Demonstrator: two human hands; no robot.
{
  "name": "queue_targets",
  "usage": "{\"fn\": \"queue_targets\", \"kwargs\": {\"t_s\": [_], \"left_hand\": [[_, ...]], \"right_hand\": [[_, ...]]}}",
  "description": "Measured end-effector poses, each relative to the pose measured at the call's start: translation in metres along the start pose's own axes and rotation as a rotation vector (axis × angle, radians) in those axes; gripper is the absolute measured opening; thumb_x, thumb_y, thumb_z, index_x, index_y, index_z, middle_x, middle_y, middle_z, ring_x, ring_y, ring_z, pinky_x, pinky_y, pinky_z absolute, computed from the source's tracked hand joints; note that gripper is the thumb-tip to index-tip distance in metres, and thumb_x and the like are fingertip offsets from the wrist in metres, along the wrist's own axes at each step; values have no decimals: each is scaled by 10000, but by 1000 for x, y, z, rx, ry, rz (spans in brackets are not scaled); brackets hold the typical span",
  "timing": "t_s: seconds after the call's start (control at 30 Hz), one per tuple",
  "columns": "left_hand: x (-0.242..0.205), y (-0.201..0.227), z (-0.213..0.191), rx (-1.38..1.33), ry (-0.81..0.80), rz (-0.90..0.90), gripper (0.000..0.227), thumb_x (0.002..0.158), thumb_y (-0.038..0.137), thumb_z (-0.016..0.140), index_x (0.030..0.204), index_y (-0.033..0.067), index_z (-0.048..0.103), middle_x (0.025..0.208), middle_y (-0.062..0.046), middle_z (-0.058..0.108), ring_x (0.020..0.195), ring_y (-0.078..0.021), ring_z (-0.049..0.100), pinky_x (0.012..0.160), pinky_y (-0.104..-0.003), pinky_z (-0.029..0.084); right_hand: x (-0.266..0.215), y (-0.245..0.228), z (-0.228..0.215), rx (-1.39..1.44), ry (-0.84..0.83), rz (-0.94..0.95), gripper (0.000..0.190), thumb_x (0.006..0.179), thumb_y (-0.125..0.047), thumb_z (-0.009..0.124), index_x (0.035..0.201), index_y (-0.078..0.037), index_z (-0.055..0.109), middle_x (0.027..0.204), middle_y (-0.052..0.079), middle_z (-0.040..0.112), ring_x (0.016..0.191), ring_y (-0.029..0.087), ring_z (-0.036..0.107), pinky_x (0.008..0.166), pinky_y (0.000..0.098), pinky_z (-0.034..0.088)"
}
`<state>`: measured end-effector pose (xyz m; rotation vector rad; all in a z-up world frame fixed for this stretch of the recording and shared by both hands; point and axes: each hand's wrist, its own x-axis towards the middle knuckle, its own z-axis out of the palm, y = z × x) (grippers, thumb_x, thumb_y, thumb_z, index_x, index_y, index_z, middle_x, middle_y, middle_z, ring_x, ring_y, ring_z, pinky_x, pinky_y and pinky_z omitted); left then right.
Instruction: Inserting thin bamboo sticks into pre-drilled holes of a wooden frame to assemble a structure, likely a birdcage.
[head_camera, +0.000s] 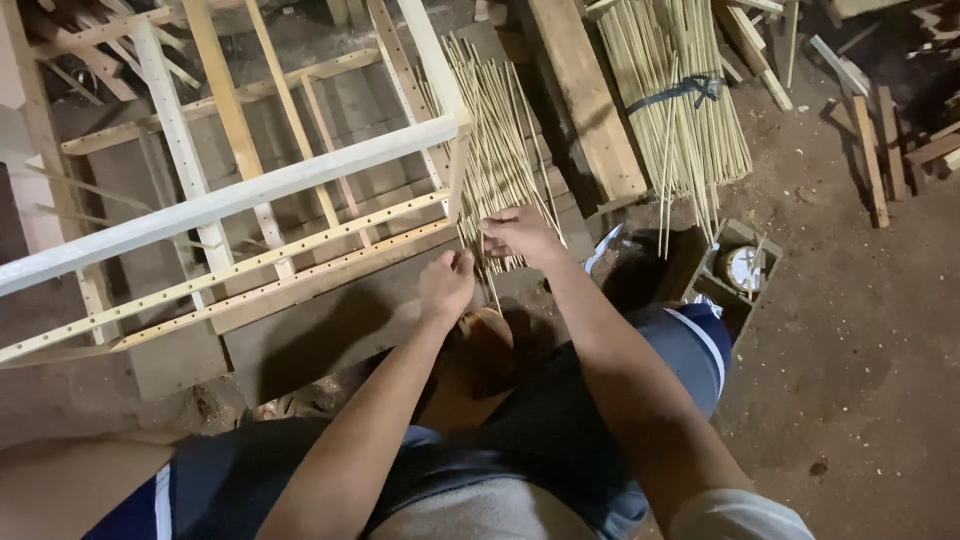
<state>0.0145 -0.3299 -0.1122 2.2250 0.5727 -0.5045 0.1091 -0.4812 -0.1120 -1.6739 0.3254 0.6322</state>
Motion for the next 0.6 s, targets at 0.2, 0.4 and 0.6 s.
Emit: {"fn": "queue_targets", "kwargs": {"t_s": [0.2, 0.4, 0.6], "left_hand": [[-32, 14, -9, -759, -44, 88, 315, 990, 221, 623, 1097, -57, 726, 888, -249, 761, 696, -260, 757, 623, -364, 645], [-36, 10, -18, -719, 24, 139, 187, 890, 221, 744, 913, 42, 790, 686, -146, 750, 600, -162, 722, 590, -283, 597], [-69, 19, -49, -466, 201, 219, 174, 890, 210, 663, 977, 225, 813, 871, -89, 789, 886, -247, 761, 796, -369, 588]], "right_hand": [[-31, -16, -4, 110, -109, -134, 300, 910, -104, 741, 1156, 61, 695, 969, 137, 695, 829, 240, 751, 736, 359, 652], [-67, -35, 2, 20, -175, -290, 331, 931, -155, 767, 1137, 89, 683, 902, 123, 696, 764, 186, 736, 697, 296, 655], [-108, -50, 22, -288, 17, -603, 98, 873, -241, 849, 847, -157, 806, 647, 2, 698, 641, 61, 607, 631, 254, 524]]}}
